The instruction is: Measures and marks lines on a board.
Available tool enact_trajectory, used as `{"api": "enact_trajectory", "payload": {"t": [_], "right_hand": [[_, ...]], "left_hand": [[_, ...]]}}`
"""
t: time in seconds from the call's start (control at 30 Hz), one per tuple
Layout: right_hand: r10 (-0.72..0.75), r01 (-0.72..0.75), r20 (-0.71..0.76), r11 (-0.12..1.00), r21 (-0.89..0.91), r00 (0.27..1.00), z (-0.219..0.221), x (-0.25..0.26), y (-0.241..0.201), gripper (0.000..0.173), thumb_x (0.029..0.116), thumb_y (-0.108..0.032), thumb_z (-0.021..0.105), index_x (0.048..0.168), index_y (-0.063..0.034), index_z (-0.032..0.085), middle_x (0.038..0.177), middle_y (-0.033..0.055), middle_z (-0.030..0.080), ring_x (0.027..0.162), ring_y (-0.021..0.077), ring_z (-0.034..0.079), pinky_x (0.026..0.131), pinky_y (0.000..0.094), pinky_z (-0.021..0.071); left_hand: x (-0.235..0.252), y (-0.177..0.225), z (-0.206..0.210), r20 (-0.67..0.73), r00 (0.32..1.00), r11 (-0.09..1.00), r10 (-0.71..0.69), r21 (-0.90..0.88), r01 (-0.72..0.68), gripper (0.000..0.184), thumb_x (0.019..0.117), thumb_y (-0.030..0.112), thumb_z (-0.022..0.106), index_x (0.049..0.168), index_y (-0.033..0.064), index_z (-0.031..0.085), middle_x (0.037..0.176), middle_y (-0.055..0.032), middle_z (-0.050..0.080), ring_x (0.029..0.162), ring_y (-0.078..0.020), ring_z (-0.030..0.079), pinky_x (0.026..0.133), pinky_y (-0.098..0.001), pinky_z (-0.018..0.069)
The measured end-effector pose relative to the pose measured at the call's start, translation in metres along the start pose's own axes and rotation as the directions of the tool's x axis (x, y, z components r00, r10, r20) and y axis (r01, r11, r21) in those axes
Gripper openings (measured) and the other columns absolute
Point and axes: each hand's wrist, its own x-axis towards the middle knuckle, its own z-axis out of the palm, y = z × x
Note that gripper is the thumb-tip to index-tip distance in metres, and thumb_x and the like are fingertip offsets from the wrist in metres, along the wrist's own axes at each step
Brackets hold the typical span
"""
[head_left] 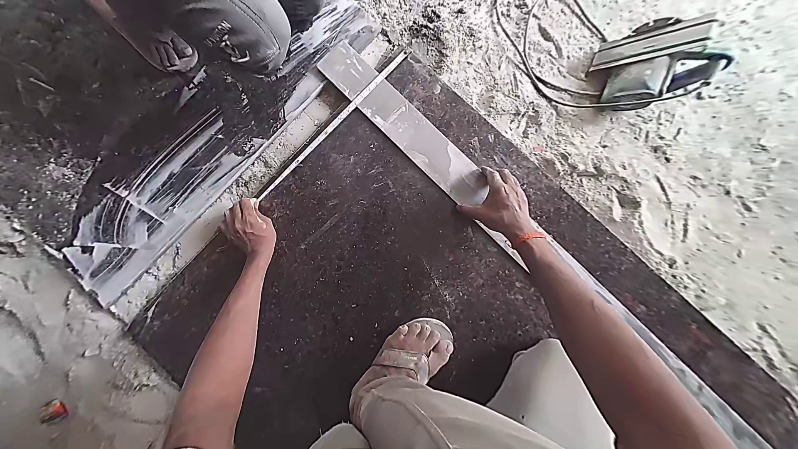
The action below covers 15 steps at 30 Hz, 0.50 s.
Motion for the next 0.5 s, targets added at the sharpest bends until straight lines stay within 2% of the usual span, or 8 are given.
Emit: {"api": "enact_trajectory", "payload": {"t": [0.1, 0.23, 0.3, 0.37, 0.4, 0.43, 0.47, 0.5], "right_hand": [[0.012, -0.012, 0.020, 1.000, 0.012, 1.000, -0.003, -0.002, -0.002, 0.106, 0.0610, -0.055, 0.090, 0.146, -0.0071, 0.051, 0.143, 0.0210, 0.055, 0.132, 0.0410, 0.052, 0.106, 0.0610, 0.0449], [-0.039, 0.039, 0.008, 0.999, 0.019, 0.999, -0.001, -0.005, 0.000, 0.101, 0.0661, -0.056, 0.086, 0.147, -0.0070, 0.050, 0.144, 0.0201, 0.055, 0.133, 0.0391, 0.053, 0.109, 0.0570, 0.0443], [-0.052, 0.051, 0.026, 0.998, 0.024, 0.998, 0.001, -0.008, 0.006, 0.108, 0.0687, -0.060, 0.083, 0.153, -0.0064, 0.043, 0.152, 0.0191, 0.049, 0.140, 0.0365, 0.048, 0.115, 0.0545, 0.0400], [-0.042, 0.040, 0.072, 0.999, 0.027, 0.997, -0.007, -0.017, 0.011, 0.121, 0.0669, -0.070, 0.081, 0.160, -0.0088, 0.033, 0.162, 0.0164, 0.038, 0.148, 0.0343, 0.038, 0.121, 0.0550, 0.0312], [-0.046, 0.046, 0.070, 0.999, -0.001, 0.996, -0.017, -0.024, 0.018, 0.120, 0.0677, -0.074, 0.077, 0.160, -0.0096, 0.034, 0.163, 0.0154, 0.037, 0.149, 0.0340, 0.038, 0.122, 0.0542, 0.0311], [-0.056, 0.059, 0.070, 0.998, -0.038, 0.996, -0.032, -0.035, 0.029, 0.111, 0.0732, -0.072, 0.075, 0.157, -0.0098, 0.039, 0.161, 0.0157, 0.040, 0.147, 0.0349, 0.040, 0.121, 0.0546, 0.0322], [-0.064, 0.070, 0.073, 0.994, -0.079, 0.995, -0.052, -0.048, 0.043, 0.090, 0.0834, -0.062, 0.074, 0.151, -0.0088, 0.048, 0.155, 0.0183, 0.047, 0.143, 0.0379, 0.045, 0.119, 0.0569, 0.0345], [-0.057, 0.067, 0.071, 0.987, -0.143, 0.996, -0.076, -0.064, 0.062, 0.061, 0.0931, -0.045, 0.070, 0.140, -0.0080, 0.060, 0.143, 0.0207, 0.058, 0.135, 0.0404, 0.052, 0.115, 0.0593, 0.0390]], "left_hand": [[-0.001, 0.000, -0.001, -0.051, 0.999, 1.000, 0.010, -0.021, -0.011, 0.028, 0.1077, 0.023, 0.045, 0.113, 0.0068, 0.067, 0.111, -0.0176, 0.070, 0.111, -0.0375, 0.065, 0.096, -0.0557, 0.0480], [-0.001, 0.004, -0.009, -0.046, 0.998, 0.999, 0.030, -0.022, -0.031, 0.027, 0.1062, 0.021, 0.047, 0.112, 0.0044, 0.068, 0.111, -0.0205, 0.070, 0.110, -0.0403, 0.066, 0.096, -0.0577, 0.0476], [0.000, 0.006, -0.011, -0.040, 0.998, 0.999, 0.040, -0.009, -0.041, 0.028, 0.1060, 0.021, 0.048, 0.115, 0.0049, 0.069, 0.114, -0.0205, 0.070, 0.111, -0.0400, 0.066, 0.097, -0.0577, 0.0477], [0.001, 0.006, -0.012, -0.032, 0.999, 0.999, 0.039, 0.009, -0.039, 0.030, 0.1063, 0.021, 0.047, 0.117, 0.0051, 0.069, 0.115, -0.0206, 0.070, 0.113, -0.0401, 0.066, 0.097, -0.0577, 0.0479], [0.000, 0.005, -0.012, -0.030, 0.999, 0.999, 0.039, 0.015, -0.039, 0.029, 0.1062, 0.021, 0.047, 0.117, 0.0053, 0.069, 0.115, -0.0205, 0.070, 0.112, -0.0401, 0.066, 0.097, -0.0579, 0.0483], [-0.002, 0.003, -0.011, -0.024, 0.999, 0.999, 0.038, 0.022, -0.038, 0.029, 0.1063, 0.022, 0.047, 0.116, 0.0061, 0.069, 0.115, -0.0199, 0.070, 0.112, -0.0398, 0.066, 0.096, -0.0582, 0.0484], [-0.001, 0.001, -0.011, -0.022, 0.999, 0.999, 0.041, 0.025, -0.040, 0.029, 0.1063, 0.022, 0.047, 0.117, 0.0064, 0.069, 0.116, -0.0201, 0.070, 0.113, -0.0406, 0.065, 0.096, -0.0589, 0.0480], [0.001, 0.003, -0.010, -0.025, 0.999, 0.999, 0.046, 0.027, -0.045, 0.029, 0.1063, 0.022, 0.047, 0.117, 0.0071, 0.070, 0.117, -0.0199, 0.070, 0.114, -0.0407, 0.065, 0.097, -0.0591, 0.0480]]}}
